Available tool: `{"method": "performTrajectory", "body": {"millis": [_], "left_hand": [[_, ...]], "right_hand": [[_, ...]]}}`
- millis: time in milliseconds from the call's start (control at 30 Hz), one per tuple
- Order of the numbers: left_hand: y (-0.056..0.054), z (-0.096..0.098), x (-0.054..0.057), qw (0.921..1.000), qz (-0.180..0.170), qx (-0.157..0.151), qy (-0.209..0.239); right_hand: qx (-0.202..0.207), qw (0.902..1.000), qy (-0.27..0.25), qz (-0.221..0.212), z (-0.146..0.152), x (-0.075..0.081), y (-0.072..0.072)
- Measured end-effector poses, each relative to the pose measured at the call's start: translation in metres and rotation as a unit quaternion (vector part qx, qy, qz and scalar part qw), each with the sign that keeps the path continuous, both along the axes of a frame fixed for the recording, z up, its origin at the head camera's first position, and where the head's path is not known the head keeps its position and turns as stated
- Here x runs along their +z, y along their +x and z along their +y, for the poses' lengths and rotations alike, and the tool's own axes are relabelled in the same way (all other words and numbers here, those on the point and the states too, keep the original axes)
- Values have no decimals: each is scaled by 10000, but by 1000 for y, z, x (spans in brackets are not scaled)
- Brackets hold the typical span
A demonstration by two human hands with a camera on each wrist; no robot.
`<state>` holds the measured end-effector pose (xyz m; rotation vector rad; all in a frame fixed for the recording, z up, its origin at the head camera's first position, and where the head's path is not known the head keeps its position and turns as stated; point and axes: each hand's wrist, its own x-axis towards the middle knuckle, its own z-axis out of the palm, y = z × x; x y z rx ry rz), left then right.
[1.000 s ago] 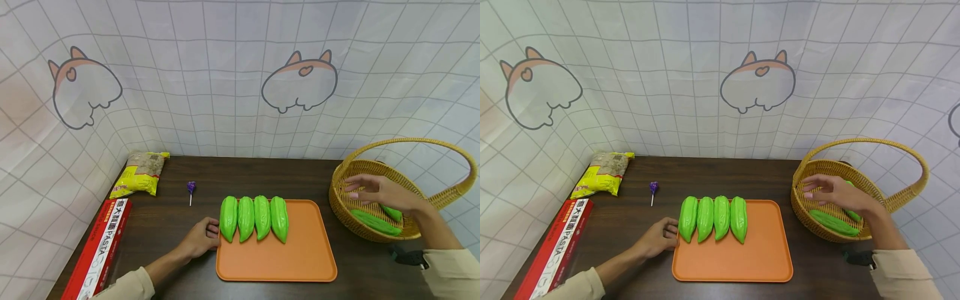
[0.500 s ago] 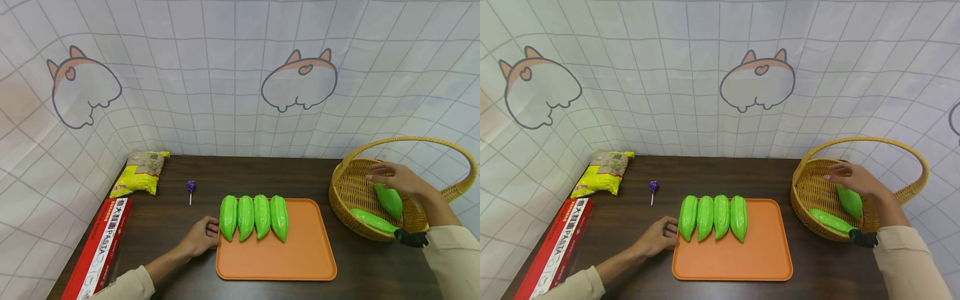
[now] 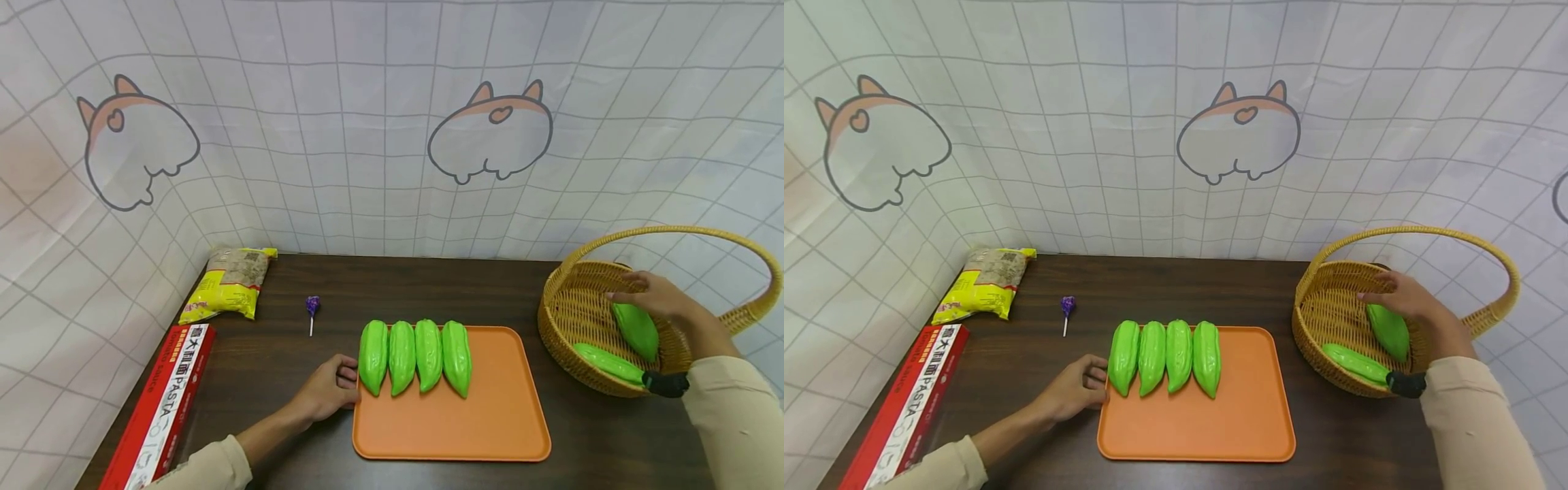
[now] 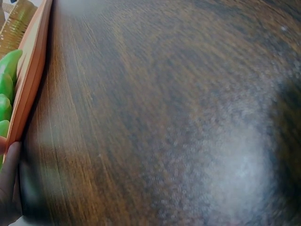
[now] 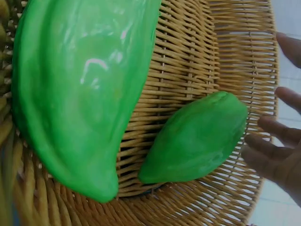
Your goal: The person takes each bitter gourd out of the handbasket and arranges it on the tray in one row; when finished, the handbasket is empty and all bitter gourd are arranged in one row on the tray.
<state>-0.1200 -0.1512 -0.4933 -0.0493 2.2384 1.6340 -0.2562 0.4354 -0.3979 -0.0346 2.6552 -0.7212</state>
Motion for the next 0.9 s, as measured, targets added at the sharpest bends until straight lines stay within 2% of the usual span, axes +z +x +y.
{"method": "performTrajectory", "body": {"millis": [233,433,667,900], "left_hand": [[-1,-1,-1,9999,-62,-67,-63],[-1,-1,0,10000,-62,-47,-30],[-2,-1,0,9998,-97,-100,-121],[-1,-1,1,9999,-70,-52,-129]], "right_hand": [[30,9999,94,-114,5,-7,-3],[287,9991,292,89,9,-8,-6],[447,9975,475,290,16,-15,-10],[666,9959,533,290,18,-18,-13]]}}
